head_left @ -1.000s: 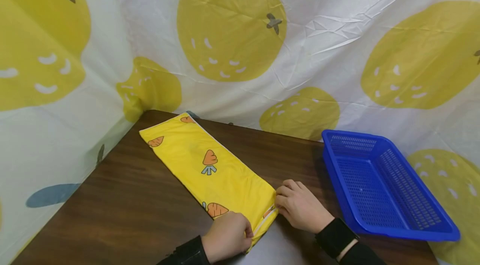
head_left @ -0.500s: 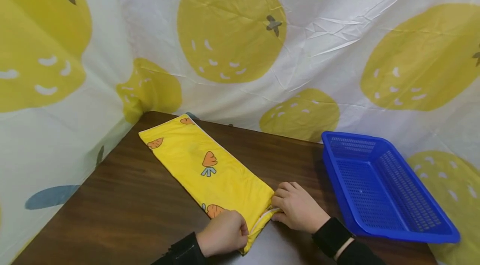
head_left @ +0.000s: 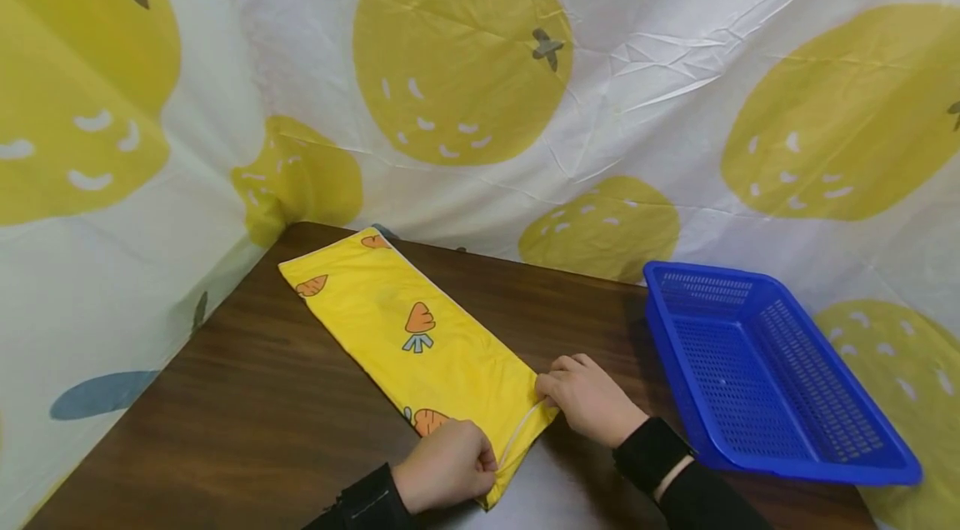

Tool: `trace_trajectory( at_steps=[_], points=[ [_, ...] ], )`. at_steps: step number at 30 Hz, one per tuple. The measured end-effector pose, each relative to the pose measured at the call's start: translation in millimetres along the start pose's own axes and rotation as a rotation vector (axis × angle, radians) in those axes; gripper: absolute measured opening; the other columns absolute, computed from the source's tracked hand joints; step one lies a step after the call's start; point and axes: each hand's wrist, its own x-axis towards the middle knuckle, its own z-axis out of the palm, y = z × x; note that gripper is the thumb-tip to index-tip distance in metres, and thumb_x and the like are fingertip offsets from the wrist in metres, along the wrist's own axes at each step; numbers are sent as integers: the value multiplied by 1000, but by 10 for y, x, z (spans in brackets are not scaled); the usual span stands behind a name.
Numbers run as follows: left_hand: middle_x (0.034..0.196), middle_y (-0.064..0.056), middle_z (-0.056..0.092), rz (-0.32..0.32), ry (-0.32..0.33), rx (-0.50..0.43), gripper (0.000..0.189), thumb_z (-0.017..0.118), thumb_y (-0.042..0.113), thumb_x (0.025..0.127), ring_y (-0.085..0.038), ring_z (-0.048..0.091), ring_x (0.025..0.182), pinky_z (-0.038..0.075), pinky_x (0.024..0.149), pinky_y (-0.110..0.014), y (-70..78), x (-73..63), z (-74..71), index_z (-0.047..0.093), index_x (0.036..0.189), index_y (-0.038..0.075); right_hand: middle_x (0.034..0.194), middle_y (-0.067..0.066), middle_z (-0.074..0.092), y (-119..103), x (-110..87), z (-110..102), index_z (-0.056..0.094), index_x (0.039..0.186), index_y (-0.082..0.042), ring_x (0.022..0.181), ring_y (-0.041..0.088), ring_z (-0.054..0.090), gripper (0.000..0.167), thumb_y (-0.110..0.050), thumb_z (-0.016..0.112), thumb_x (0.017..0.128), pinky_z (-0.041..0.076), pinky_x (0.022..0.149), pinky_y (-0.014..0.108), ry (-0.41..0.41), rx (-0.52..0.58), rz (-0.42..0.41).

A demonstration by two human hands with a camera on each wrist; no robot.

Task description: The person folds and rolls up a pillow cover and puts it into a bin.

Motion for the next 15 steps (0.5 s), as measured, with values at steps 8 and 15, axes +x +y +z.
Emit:
trace_trajectory(
  at_steps=[8, 15],
  points=[
    [56, 18, 56, 48, 43, 24, 21, 77, 16, 85, -2, 51, 54, 42, 55, -21, -233, 93, 108, 71, 66, 23, 86, -7, 61, 81, 229, -11, 76, 89, -20, 75, 8, 55, 9, -17, 84, 91, 53, 72, 27, -190, 275, 178],
    [61, 16, 53, 79, 138, 195, 25, 80, 14, 82, -4, 48, 55, 40, 52, -24, -179, 90, 134, 62, 67, 23, 85, -8, 57, 69, 252, 10, 69, 89, -19, 77, 9, 52, 19, -17, 88, 87, 50, 73, 26, -151, 273, 176]
  ],
)
